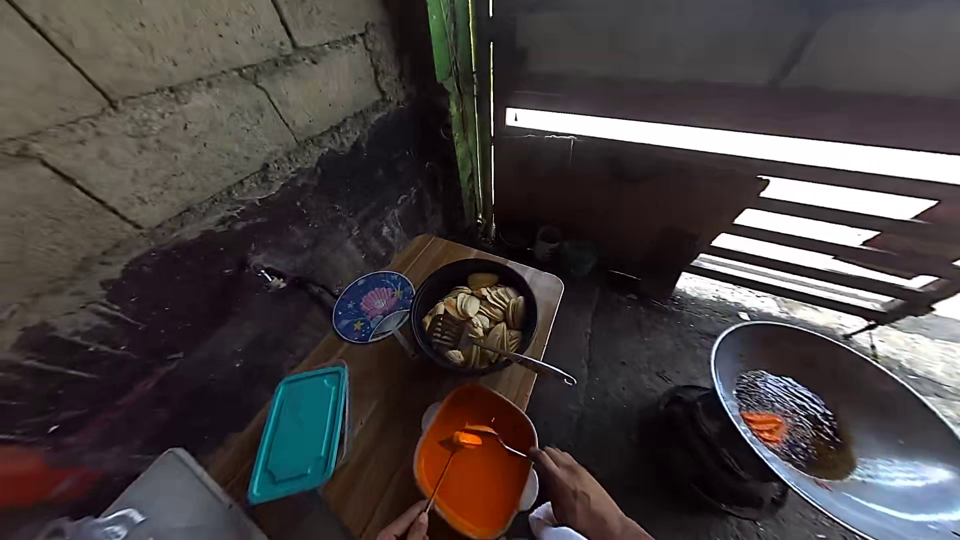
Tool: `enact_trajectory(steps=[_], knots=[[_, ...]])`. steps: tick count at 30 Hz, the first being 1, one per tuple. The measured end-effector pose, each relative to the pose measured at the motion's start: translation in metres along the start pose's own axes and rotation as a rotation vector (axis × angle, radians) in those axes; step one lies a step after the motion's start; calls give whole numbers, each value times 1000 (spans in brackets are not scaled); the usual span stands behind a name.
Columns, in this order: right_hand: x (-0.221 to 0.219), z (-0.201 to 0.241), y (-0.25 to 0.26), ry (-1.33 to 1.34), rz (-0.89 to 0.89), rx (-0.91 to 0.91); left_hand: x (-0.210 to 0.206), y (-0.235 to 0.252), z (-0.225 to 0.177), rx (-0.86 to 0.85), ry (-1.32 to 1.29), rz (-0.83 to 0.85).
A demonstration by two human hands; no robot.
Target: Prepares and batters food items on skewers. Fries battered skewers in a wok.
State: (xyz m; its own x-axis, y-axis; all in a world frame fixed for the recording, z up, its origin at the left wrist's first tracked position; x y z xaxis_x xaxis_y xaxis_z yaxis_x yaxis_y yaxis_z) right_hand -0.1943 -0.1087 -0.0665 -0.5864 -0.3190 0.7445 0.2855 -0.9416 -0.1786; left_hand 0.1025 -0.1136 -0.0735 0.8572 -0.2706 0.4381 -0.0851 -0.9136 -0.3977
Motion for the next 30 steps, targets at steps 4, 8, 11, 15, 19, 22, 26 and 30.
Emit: enact_trajectory(steps=[4, 8, 11, 15, 19, 22, 26, 30], knots=[[-6, 30, 17, -135, 209, 87, -12, 0, -2, 19, -49, -22], [-13, 38, 16, -191, 197, 110, -20, 0, -4, -1, -92, -62], [-15, 36, 11, -229, 229, 98, -25, -2, -3, -26, -124, -69], [-17, 37, 6, -255, 180, 111, -25, -2, 3, -7, -130, -74], [-18, 38, 6, -270, 186, 118, -21, -1, 6, -1, -113, -60], [-21, 35, 7, -265, 241, 58, -18, -5, 8, 17, -107, -60], [-21, 36, 7, -287, 172, 97, -15, -4, 10, 23, -98, -51], [-19, 36, 7, -291, 127, 115, -14, -1, 7, 19, -101, -46]])
Point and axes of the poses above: each hand's wrist, its own y-axis towards the middle knuckle, its own x-axis out of the back of the hand, z = x × y, the point moved 7 cm from there along y, towards the middle knuckle, and after that the axes turned 1 degree about z, right-handed, at the moved point
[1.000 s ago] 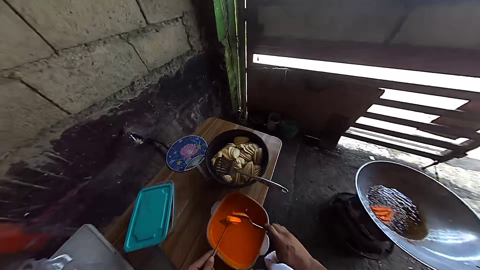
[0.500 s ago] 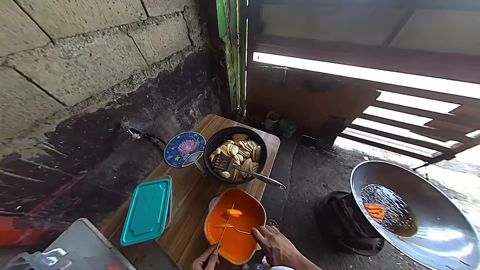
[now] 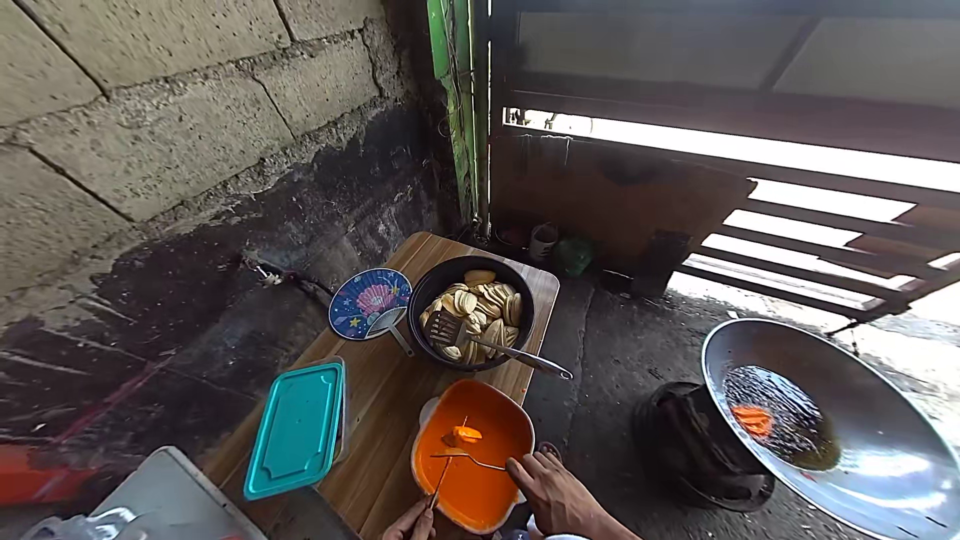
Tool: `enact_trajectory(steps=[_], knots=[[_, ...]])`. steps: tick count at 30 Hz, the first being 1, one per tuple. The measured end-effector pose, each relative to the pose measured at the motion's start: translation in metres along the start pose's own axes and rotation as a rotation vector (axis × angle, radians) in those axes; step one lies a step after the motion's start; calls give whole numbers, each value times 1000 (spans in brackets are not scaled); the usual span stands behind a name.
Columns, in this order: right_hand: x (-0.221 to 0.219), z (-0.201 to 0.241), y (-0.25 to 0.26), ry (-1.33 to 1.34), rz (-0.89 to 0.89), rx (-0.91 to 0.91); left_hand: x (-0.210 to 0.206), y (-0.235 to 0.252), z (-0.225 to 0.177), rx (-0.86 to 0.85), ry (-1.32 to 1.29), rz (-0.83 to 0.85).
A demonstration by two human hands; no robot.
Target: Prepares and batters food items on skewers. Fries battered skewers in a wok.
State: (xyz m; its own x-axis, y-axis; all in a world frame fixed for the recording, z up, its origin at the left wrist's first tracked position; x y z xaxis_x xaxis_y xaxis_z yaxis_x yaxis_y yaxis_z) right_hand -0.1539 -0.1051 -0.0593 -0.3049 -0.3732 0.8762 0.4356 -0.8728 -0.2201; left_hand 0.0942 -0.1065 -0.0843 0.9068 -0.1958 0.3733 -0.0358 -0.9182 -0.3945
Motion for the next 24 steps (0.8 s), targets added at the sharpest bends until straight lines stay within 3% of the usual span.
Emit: enact_trajectory(steps=[4, 7, 10, 14, 16, 20, 24], knots=[[-6, -2, 0, 10, 73, -30, -1, -1, -1, 3, -19, 5], [-4, -1, -1, -16, -36, 23, -1, 0, -1, 14, -17, 3], [-6, -5, -4, 50, 95, -31, -3, -1, -3, 14, -1, 29], [-8, -24, -27, 65, -117, 26, 0, -1, -4, 20, 12, 20], [-27, -46, -41, 24, -87, -32, 3, -1, -5, 10, -11, 10], [-61, -70, -55, -16, 151, -263, 11, 1, -8, 4, -20, -12], [-37, -59, -50, 115, -46, -310, 22, 0, -22, -8, 16, -21]])
Point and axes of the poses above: each hand's wrist, its own y-axis towards the middle knuckle, its own x-axis out of the back of the hand, z = x × y, the point moved 7 cm from there along y, towards the middle knuckle, and after that the axes turned 1 degree about z, right-handed, at the moved point
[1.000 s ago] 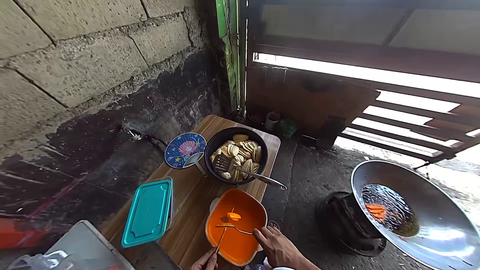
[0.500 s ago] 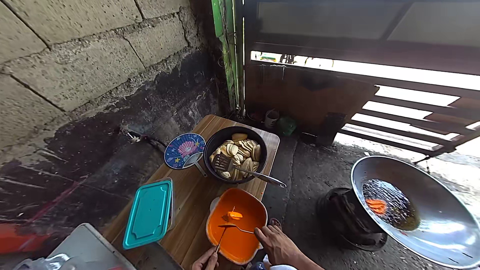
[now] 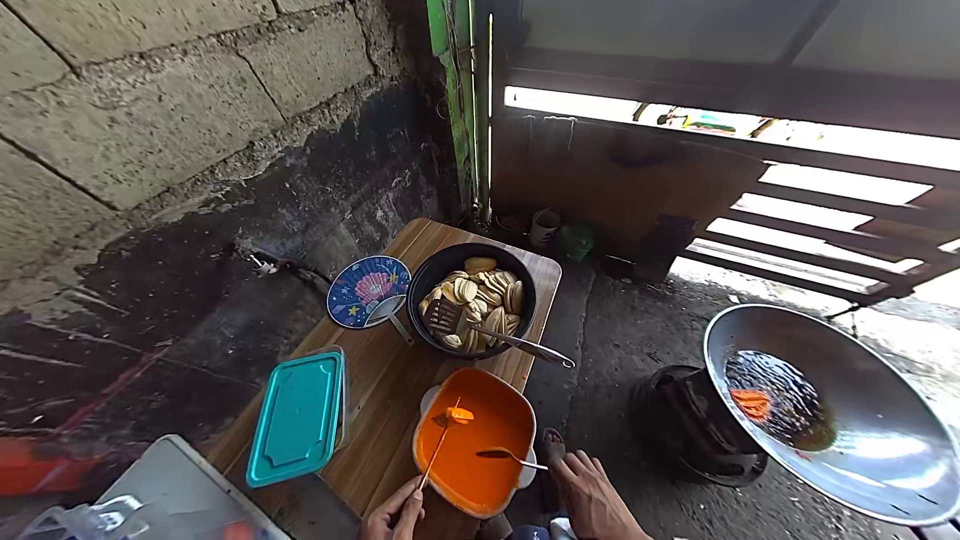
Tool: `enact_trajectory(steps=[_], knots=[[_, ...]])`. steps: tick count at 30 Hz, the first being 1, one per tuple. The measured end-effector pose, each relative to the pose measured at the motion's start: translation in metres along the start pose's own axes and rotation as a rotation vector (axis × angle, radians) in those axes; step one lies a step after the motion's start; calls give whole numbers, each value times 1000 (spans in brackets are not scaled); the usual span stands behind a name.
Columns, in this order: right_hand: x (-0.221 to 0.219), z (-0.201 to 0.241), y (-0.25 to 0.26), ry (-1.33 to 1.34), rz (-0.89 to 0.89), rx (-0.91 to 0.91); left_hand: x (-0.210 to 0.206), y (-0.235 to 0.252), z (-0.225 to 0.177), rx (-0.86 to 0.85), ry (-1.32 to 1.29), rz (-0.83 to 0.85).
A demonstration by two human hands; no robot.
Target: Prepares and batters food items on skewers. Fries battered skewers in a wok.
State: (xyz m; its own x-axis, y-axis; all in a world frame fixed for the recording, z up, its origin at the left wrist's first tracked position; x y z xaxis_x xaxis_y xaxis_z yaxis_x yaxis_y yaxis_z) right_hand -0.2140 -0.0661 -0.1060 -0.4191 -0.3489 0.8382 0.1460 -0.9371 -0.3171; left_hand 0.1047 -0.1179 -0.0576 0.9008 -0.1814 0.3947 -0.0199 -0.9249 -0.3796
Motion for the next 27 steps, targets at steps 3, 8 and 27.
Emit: enact_trajectory(steps=[3, 8, 27], knots=[[23, -3, 11, 170, -23, -97, 3, -4, -22, -26, 44, 21], [60, -31, 22, 325, -68, -137, -10, -14, -79, -139, 117, 62], [159, -309, -196, 481, -270, -398, -380, -92, -202, -251, 214, 367]])
Point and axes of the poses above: each hand's wrist, its own y-axis towards the middle knuckle, its own x-axis out of the back of the hand, z = x × y, the point moved 7 cm from there along y, towards the middle knuckle, and after that the axes turned 1 degree about z, right-handed, at the moved point
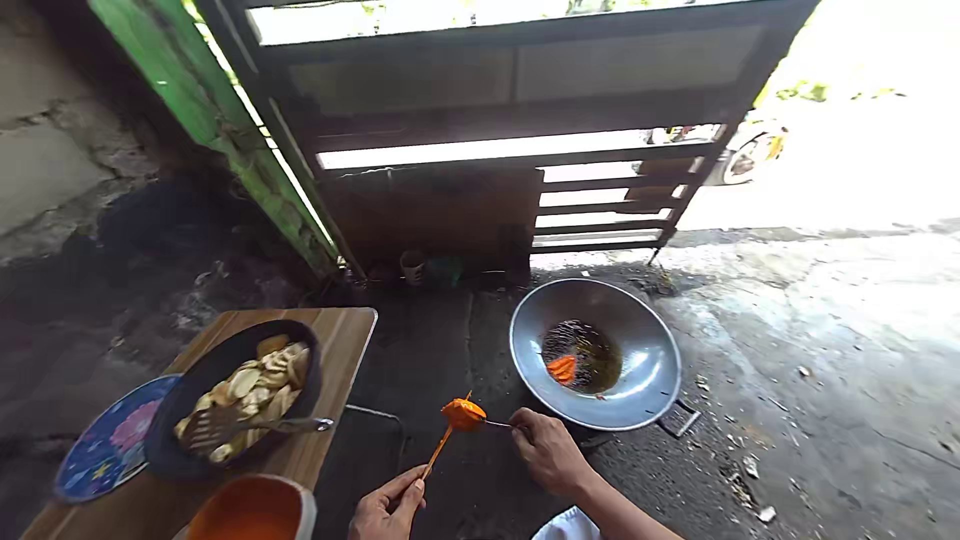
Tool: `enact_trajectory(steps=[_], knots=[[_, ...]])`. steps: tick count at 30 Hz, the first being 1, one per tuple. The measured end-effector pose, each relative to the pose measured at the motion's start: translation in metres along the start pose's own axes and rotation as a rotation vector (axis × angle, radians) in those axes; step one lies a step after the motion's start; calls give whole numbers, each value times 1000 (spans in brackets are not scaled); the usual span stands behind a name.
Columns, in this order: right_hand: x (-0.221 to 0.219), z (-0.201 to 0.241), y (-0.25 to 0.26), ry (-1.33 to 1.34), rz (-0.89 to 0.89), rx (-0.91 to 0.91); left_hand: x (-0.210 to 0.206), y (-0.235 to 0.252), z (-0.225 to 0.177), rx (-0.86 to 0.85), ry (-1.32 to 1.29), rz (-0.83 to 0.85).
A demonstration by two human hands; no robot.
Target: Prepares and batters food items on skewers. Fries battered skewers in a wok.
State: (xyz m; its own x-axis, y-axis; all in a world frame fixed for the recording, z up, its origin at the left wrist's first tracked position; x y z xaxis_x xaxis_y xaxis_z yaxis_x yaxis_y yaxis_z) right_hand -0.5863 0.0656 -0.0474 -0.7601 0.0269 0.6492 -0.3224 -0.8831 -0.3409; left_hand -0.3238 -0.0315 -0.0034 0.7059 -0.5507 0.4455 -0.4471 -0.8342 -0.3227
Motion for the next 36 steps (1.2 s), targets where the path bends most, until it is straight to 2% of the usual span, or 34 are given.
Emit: enact_trajectory(steps=[5, 9, 14, 19, 27, 32, 36], knots=[[67, -98, -32, -14, -91, -164, -113, 43, -36, 29, 29, 174], [101, -164, -38, 9, -166, -260, -180, 87, -67, 53, 109, 336], [114, -239, -32, 41, -255, -432, -266, 161, -78, 72, 227, 510], [99, -309, -7, 61, -259, -558, -343, 232, -75, 103, 452, 658], [90, -365, 57, 109, -39, -720, -417, 314, -49, 210, 720, 746], [89, -376, 88, 118, 109, -797, -440, 351, -23, 278, 864, 795], [79, -386, 100, 115, 143, -836, -456, 367, -18, 275, 951, 853]])
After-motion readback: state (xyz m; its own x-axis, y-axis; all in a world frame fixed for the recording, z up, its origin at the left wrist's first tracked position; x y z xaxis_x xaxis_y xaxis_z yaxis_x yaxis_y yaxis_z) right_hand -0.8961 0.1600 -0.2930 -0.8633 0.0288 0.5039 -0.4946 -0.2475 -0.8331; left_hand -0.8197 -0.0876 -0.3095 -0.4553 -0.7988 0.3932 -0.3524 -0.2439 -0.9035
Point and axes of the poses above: each hand's wrist, its own y-axis towards the middle knuckle, its own x-axis out of the back of the hand, z = x × y, the point moved 7 cm from there along y, towards the middle knuckle, and after that the axes turned 1 degree about z, right-handed, at the moved point
